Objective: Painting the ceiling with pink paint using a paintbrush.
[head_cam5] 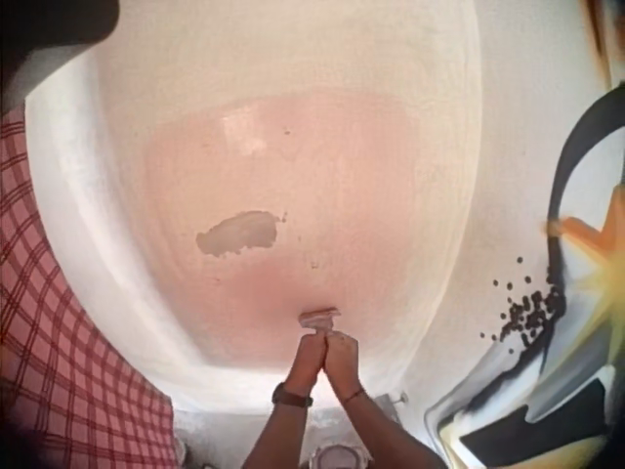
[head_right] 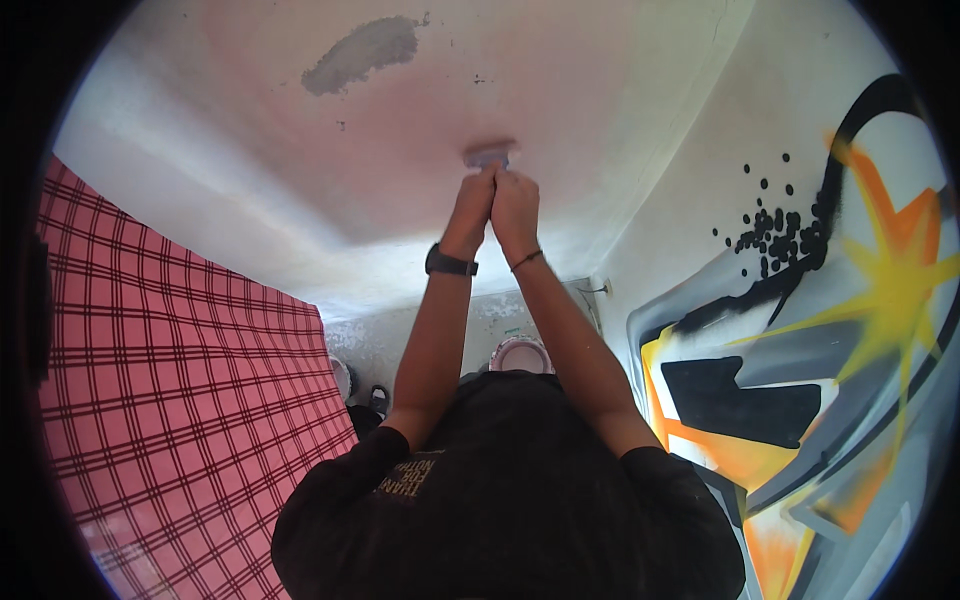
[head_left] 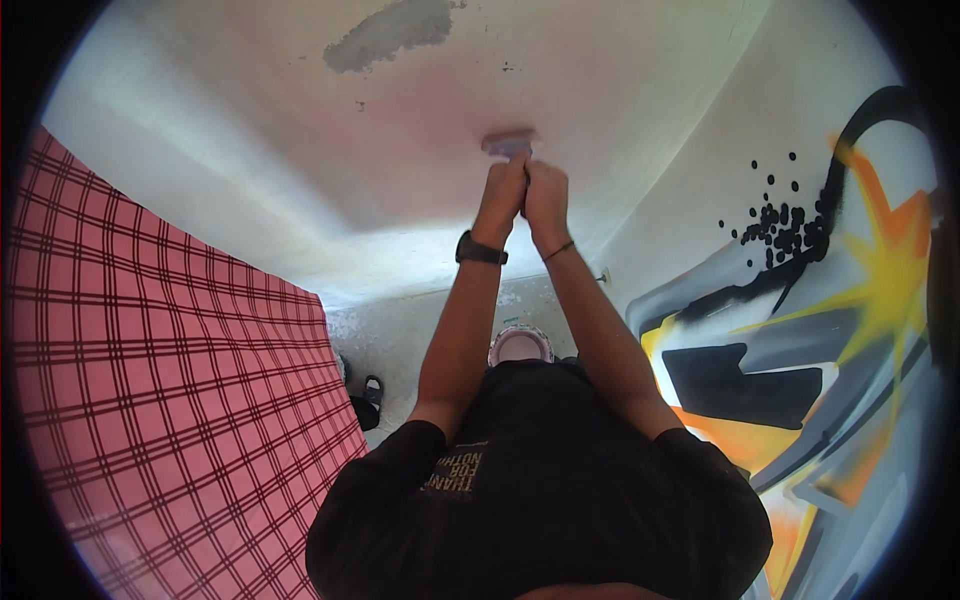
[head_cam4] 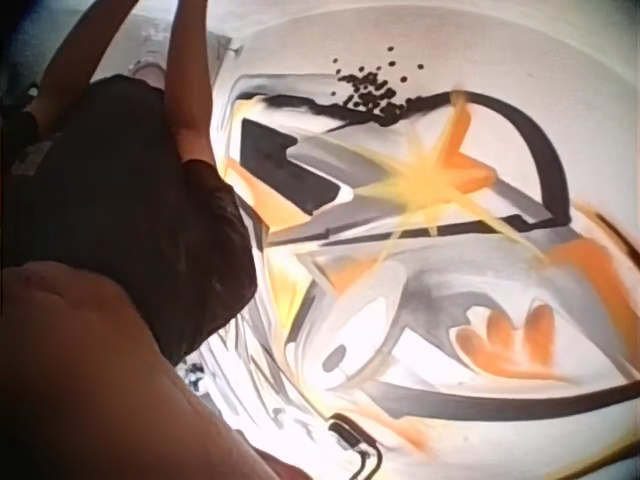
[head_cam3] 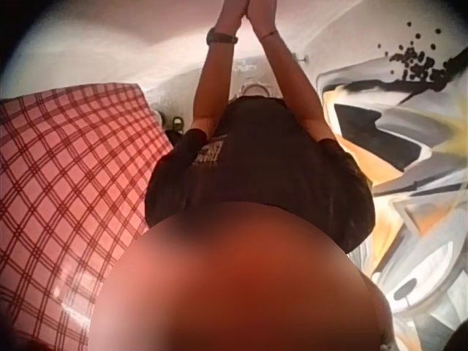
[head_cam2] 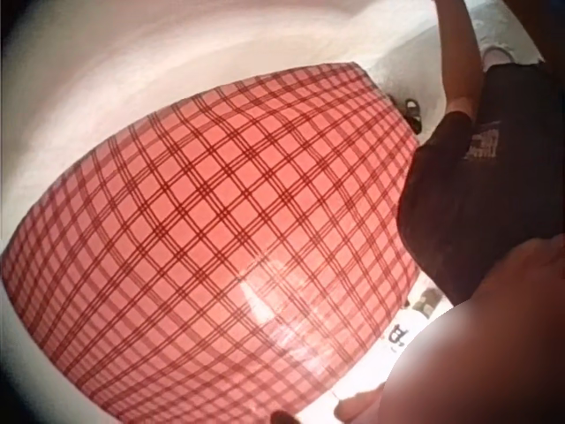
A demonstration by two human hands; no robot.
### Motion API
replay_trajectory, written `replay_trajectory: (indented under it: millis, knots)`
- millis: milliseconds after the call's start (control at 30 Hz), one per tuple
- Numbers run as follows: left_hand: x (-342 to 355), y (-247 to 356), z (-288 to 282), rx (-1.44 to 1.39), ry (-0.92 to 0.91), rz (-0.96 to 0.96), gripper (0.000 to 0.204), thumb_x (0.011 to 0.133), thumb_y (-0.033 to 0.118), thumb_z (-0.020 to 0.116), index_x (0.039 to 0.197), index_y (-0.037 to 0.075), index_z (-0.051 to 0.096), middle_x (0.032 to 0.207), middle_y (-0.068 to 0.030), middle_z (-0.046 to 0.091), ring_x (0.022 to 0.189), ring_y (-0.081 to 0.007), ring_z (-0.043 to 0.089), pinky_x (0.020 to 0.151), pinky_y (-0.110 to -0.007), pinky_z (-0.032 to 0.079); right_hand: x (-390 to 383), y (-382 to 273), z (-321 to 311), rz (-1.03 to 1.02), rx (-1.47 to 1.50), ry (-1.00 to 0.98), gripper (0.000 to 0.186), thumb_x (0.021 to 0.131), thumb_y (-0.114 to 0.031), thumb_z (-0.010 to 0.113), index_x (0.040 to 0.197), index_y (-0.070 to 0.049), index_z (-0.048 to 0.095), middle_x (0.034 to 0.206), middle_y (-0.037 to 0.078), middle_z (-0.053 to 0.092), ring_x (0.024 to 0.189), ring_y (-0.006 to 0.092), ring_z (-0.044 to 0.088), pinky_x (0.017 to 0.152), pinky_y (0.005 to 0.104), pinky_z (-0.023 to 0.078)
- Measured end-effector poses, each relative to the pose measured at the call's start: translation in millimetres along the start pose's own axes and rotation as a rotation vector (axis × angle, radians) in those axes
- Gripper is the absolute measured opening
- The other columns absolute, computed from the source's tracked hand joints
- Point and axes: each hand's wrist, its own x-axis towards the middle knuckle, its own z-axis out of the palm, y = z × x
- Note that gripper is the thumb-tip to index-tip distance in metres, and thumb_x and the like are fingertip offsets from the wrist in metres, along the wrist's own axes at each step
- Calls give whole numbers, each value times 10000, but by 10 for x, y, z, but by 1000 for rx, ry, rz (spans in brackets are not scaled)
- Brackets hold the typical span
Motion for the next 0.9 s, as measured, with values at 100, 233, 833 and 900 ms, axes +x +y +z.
replay_trajectory:
  millis: [100,233,833,900]
  knots:
    - [-111,655,47,-45,-78,113,567,945,400,542,601,-50,542,534,-62,518,538,-127,498,489,-332,379,31,-644,-59,-44,160,-1,330,925,-162,464,713,76,547,613,112,539,599,155,480,567,360,398]
    - [-158,1240,138,3,-155,139,542,946,380,561,580,-19,533,546,-44,515,518,-112,472,470,-314,359,57,-1176,-108,-105,470,23,307,933,-143,454,741,68,567,661,69,559,640,125,459,589,335,398]
    - [48,2365,444,-4,-140,593,507,943,346,599,586,-12,557,558,4,507,528,-80,437,477,-280,358,543,-2139,-180,-603,573,24,295,980,-124,393,872,61,596,751,49,585,708,95,488,640,272,423]
    - [35,2526,458,21,-124,664,503,942,336,596,594,-25,564,565,-6,522,533,-91,450,488,-290,376,597,-2258,-197,-648,474,57,295,971,-118,400,827,53,593,713,58,571,686,96,481,620,281,415]
